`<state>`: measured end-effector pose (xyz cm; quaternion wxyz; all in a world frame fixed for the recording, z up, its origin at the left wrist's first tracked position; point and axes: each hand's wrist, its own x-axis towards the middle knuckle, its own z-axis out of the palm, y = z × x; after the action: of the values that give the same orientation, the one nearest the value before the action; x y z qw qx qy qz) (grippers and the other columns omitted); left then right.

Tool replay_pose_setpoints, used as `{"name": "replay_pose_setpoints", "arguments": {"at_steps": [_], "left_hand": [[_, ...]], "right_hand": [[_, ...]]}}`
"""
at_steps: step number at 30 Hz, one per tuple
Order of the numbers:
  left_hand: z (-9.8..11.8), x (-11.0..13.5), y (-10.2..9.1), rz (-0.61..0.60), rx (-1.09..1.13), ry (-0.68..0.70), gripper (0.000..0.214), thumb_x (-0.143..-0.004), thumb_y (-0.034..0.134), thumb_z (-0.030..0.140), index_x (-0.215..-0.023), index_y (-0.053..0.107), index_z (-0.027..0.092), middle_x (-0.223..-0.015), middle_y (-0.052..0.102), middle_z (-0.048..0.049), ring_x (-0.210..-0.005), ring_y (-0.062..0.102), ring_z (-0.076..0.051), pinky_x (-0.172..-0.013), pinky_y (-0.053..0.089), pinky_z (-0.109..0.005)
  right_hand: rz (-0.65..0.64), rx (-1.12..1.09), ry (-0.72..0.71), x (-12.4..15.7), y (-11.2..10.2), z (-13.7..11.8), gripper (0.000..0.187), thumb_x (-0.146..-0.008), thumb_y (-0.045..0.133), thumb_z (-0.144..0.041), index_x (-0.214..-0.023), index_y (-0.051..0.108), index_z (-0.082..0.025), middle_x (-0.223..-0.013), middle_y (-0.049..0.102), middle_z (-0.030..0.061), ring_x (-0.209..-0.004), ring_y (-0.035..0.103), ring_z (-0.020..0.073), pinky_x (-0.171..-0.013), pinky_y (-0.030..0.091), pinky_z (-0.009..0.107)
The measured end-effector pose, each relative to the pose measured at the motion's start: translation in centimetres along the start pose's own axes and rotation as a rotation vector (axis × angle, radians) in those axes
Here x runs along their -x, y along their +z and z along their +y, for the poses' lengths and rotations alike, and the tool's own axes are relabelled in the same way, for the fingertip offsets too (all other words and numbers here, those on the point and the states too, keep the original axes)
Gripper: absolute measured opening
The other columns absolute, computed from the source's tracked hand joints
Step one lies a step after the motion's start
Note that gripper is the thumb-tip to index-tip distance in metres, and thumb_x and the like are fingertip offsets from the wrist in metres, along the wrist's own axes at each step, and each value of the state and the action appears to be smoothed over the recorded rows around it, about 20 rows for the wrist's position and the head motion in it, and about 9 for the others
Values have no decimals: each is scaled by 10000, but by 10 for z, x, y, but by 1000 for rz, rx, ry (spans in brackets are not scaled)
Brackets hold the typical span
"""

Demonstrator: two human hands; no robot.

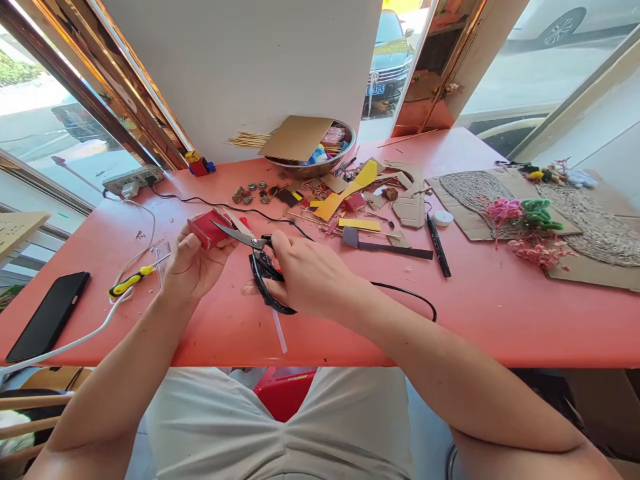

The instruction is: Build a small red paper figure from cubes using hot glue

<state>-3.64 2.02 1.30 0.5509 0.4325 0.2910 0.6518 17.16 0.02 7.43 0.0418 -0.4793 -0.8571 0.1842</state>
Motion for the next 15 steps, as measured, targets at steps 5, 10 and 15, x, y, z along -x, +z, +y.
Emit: {"name": "replay_pose_setpoints", "arguments": {"at_steps": [5,10,15], "left_hand": [[-1,2,2,-16,-31,8,433,-570,1055,505,-865,805,308,-866,809,41,-733,746,-152,-970,682,-444],[-1,2,1,-34,-31,44,399,-584,1057,477,-858,816,316,-875,817,35,-774,763,-154,-897,690,-387],[1,1,0,-5,-60,55,438,-545,1065,495,-838,800,303,-876,816,18,-787,770,-179,-892,692,-405]], "right_hand": [[-8,22,18,1,-2,-3,210,-1026,621,-312,-1152,568,-153,-988,777,172,-894,735,305,-596,303,277],[-21,68,18,1,-2,-4,229,-1043,613,-328,-1170,586,-139,-959,782,166,-838,731,291,-571,264,281],[24,93,-7,-1,1,1,150,-1040,549,-286,-1095,613,-161,-787,742,106,-657,652,247,-567,249,288]]}}
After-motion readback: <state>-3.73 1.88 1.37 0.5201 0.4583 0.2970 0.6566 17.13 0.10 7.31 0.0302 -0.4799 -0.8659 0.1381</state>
